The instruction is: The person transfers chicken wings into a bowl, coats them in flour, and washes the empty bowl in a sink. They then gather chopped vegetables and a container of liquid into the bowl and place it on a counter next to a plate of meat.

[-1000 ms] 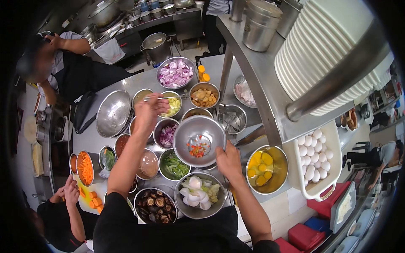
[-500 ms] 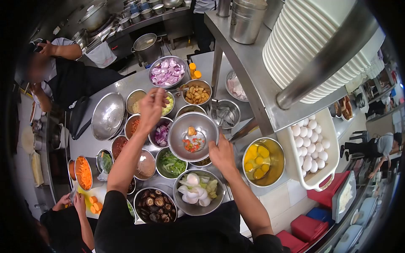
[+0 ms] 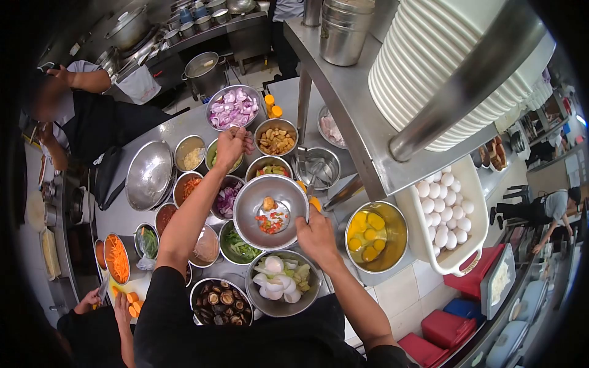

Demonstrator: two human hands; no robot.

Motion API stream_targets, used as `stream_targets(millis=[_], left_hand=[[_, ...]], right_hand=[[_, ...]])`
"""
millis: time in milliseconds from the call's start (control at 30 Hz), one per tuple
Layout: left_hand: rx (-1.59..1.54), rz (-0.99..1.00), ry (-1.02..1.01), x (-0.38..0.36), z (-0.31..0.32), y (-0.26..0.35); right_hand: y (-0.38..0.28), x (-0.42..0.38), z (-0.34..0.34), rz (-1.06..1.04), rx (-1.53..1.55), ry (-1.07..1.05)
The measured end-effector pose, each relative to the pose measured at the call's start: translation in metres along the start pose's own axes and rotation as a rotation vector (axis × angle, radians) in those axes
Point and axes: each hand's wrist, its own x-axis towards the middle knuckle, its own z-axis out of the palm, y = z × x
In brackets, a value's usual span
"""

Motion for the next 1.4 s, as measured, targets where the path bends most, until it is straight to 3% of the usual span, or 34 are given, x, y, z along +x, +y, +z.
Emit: stream_targets(millis=[300,333,400,567,733,767,867,933,967,1033,1200,1233,1333,1367,1400], left_hand=[[-0.377,-0.246,0.081,-0.002,-0.008,-0.002],[-0.375,-0.248,0.084,-0.005,-0.012,0.003],[-0.400,-0.186,0.065,-0.012,-0.025,0.012],[-0.357,0.016,0.063,-0.086,-0.052,0.085],[0.317,0.421,-0.156,-0.173,-0.061,0.104],[0.326,0.421,-0.135,-0.184,-0.064,0.105],[0.021,0.335,0.142,-0.205,-0.079,0.113],[0.002,0.289,0.346,-0.208,-0.105,0.112],[0.007,0.290,0.349,-0.208,-0.118,0.105],[0.074,0.221,0.533,-0.200,-0.140,0.078],[0.236,0.039,0.579,-0.174,-0.165,0.004],[0.350,-0.052,0.553,-0.171,-0.169,-0.004],[0.928,-0.007,0.626,-0.179,-0.170,0.000],[1.084,0.253,0.772,-0.195,-0.144,0.024],[1.331,0.371,0.887,-0.209,-0.133,0.037]], right_hand=[[0.008,0.008,0.004,0.020,0.059,-0.015],[0.015,0.013,0.007,-0.061,0.073,0.037],[0.023,0.015,0.009,-0.134,0.091,0.085],[0.011,0.021,0.007,-0.008,0.030,0.033],[-0.001,0.025,0.015,0.037,0.055,-0.027],[-0.003,0.025,0.017,0.024,0.055,-0.046],[0.002,0.024,0.020,-0.055,0.010,-0.016],[0.017,0.026,0.023,-0.200,-0.031,0.067],[0.001,0.016,0.016,-0.070,0.028,0.009],[0.001,0.006,0.011,-0.094,0.055,0.017],[-0.008,-0.032,-0.021,-0.062,0.054,0.090],[-0.007,-0.040,-0.029,-0.109,0.048,0.076],[0.014,-0.065,-0.050,-0.173,0.037,0.166],[0.018,-0.077,-0.060,-0.180,0.053,0.143],[0.024,-0.089,-0.072,-0.188,0.066,0.131]])
